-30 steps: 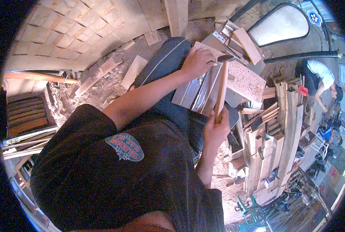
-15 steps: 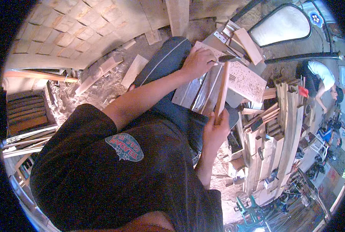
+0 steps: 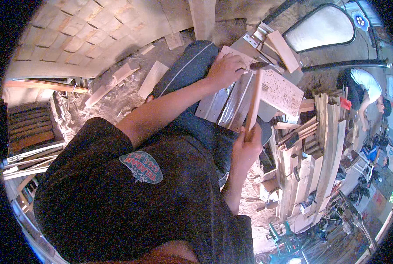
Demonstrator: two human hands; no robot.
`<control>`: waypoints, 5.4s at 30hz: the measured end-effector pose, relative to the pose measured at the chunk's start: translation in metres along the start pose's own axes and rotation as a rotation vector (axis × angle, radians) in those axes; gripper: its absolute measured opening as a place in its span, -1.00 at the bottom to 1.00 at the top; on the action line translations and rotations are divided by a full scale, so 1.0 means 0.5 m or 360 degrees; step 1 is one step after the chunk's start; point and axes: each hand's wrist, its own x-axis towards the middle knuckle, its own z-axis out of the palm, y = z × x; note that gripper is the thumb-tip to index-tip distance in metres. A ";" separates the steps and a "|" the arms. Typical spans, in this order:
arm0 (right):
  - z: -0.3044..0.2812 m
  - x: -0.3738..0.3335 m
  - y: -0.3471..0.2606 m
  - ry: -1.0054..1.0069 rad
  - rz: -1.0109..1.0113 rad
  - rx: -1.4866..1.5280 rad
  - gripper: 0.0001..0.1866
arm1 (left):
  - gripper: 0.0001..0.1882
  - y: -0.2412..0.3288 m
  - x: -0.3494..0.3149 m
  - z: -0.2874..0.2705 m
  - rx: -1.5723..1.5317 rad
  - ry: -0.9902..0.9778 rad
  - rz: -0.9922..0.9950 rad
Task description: The person assembles a wooden component by placing a thin metal plate onto a curved wood piece and securing it with a small nail and hammer.
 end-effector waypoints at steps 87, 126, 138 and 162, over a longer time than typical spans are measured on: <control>0.007 -0.018 0.014 -0.0023 0.0262 0.0338 -0.60 | -0.84 -0.005 -0.001 -0.009 -0.0057 -0.0066 -0.0018; 0.031 0.019 0.026 -0.0213 0.0313 0.0435 -0.66 | -0.44 0.011 -0.016 -0.030 0.0138 -0.0335 -0.0579; 0.005 0.013 0.022 -0.0456 0.0536 0.0516 -0.66 | -0.35 -0.008 -0.017 -0.028 0.0129 -0.0377 -0.0423; 0.122 0.043 0.193 0.0030 0.0617 0.0963 -0.78 | -0.53 -0.074 -0.158 -0.083 -0.2385 -0.0886 -0.1529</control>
